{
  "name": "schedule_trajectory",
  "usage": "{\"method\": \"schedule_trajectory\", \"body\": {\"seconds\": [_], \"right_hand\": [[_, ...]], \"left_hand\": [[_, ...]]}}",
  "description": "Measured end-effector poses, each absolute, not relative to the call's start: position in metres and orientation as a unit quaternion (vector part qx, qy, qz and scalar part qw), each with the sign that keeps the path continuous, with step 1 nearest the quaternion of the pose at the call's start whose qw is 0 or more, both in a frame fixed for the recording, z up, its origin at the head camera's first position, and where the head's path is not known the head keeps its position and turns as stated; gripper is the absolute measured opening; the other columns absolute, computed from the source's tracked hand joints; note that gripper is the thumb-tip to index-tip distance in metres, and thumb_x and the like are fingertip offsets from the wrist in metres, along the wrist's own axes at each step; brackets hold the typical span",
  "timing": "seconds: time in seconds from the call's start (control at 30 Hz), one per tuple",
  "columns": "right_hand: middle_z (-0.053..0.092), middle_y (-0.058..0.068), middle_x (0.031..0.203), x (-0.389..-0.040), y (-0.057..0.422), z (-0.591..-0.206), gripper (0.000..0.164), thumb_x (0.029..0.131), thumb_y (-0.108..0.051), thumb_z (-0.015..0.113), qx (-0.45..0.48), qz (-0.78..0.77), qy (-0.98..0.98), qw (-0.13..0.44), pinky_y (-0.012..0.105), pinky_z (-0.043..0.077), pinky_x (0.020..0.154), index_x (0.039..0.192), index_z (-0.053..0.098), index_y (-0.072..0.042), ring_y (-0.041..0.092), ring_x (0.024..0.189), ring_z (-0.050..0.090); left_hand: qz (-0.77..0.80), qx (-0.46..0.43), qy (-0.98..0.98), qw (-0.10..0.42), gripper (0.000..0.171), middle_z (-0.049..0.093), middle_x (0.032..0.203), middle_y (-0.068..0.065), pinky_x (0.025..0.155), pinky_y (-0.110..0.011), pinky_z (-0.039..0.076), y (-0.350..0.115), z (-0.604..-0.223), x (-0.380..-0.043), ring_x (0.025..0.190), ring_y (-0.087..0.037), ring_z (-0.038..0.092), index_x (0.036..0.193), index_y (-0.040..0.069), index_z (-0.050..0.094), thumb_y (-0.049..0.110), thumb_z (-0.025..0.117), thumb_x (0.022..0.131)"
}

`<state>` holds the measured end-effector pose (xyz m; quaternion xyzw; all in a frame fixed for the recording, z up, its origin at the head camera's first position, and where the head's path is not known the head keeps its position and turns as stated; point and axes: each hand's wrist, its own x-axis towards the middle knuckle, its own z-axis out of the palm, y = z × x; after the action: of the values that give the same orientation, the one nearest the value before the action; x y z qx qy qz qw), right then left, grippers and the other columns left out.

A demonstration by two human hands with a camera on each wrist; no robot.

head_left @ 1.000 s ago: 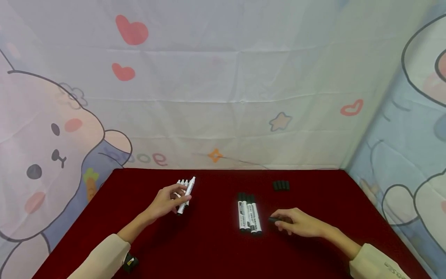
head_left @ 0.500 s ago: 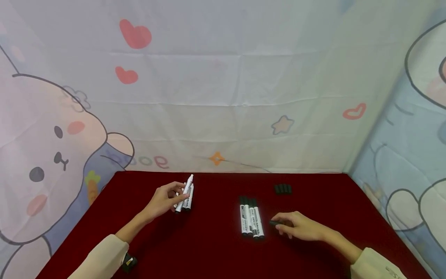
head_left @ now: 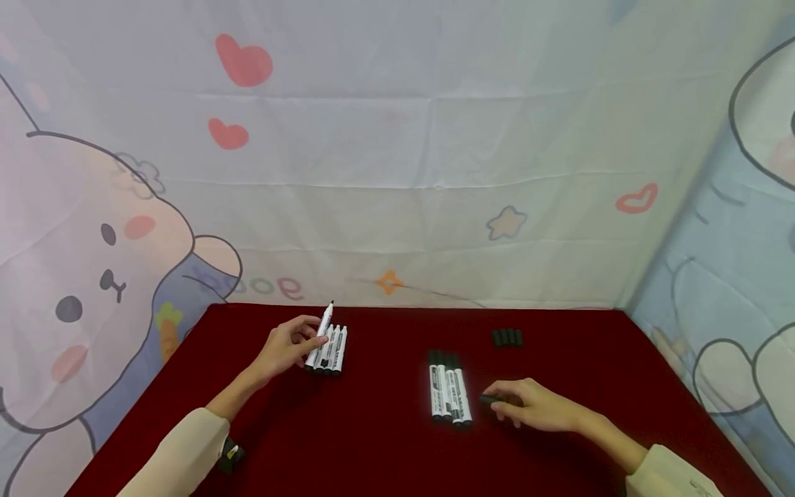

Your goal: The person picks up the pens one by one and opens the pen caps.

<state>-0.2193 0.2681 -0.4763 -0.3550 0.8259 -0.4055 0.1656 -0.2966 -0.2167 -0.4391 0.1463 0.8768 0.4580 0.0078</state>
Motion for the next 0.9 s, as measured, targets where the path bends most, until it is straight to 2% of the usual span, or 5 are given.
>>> {"method": "schedule_trajectory", "body": {"seconds": [0.3, 0.47, 0.67, 0.9], "right_hand": [[0.068, 0.007, 0.092, -0.218, 0.27, -0.478, 0.032, 0.107, -0.019, 0.053, -0.355, -0.405, 0.825, 0.171, 0.023, 0.054, 0.061, 0.13, 0.06, 0.002, 0.002, 0.068, 0.059], [0.068, 0.008, 0.093, -0.217, 0.273, -0.478, 0.031, 0.107, -0.019, 0.053, -0.353, -0.405, 0.827, 0.169, 0.022, 0.053, 0.06, 0.129, 0.061, 0.001, 0.001, 0.069, 0.059], [0.068, 0.007, 0.092, -0.216, 0.276, -0.48, 0.03, 0.107, -0.018, 0.053, -0.346, -0.412, 0.825, 0.174, 0.023, 0.054, 0.061, 0.129, 0.061, 0.001, 0.002, 0.069, 0.059], [0.068, 0.007, 0.092, -0.217, 0.271, -0.483, 0.031, 0.107, -0.018, 0.053, -0.353, -0.411, 0.822, 0.174, 0.023, 0.054, 0.061, 0.13, 0.06, 0.003, 0.001, 0.069, 0.059]], "left_hand": [[0.464, 0.118, 0.878, 0.003, 0.049, 0.068, 0.106, -0.025, 0.061, -0.037, 0.06, -0.226, -0.451, -0.309, 0.073, -0.021, 0.064, 0.138, -0.004, 0.055, 0.021, 0.069, 0.099], [0.457, 0.077, 0.886, -0.007, 0.046, 0.067, 0.109, -0.026, 0.061, -0.034, 0.06, -0.225, -0.461, -0.314, 0.073, -0.017, 0.064, 0.138, -0.006, 0.056, 0.02, 0.065, 0.102], [0.441, 0.047, 0.896, -0.018, 0.042, 0.066, 0.102, -0.022, 0.054, -0.028, 0.054, -0.221, -0.474, -0.321, 0.066, -0.011, 0.058, 0.133, -0.009, 0.059, 0.017, 0.066, 0.101], [0.427, 0.037, 0.903, -0.012, 0.043, 0.068, 0.098, -0.02, 0.053, -0.026, 0.054, -0.231, -0.481, -0.321, 0.064, -0.012, 0.058, 0.131, -0.01, 0.061, 0.018, 0.068, 0.099]]}}
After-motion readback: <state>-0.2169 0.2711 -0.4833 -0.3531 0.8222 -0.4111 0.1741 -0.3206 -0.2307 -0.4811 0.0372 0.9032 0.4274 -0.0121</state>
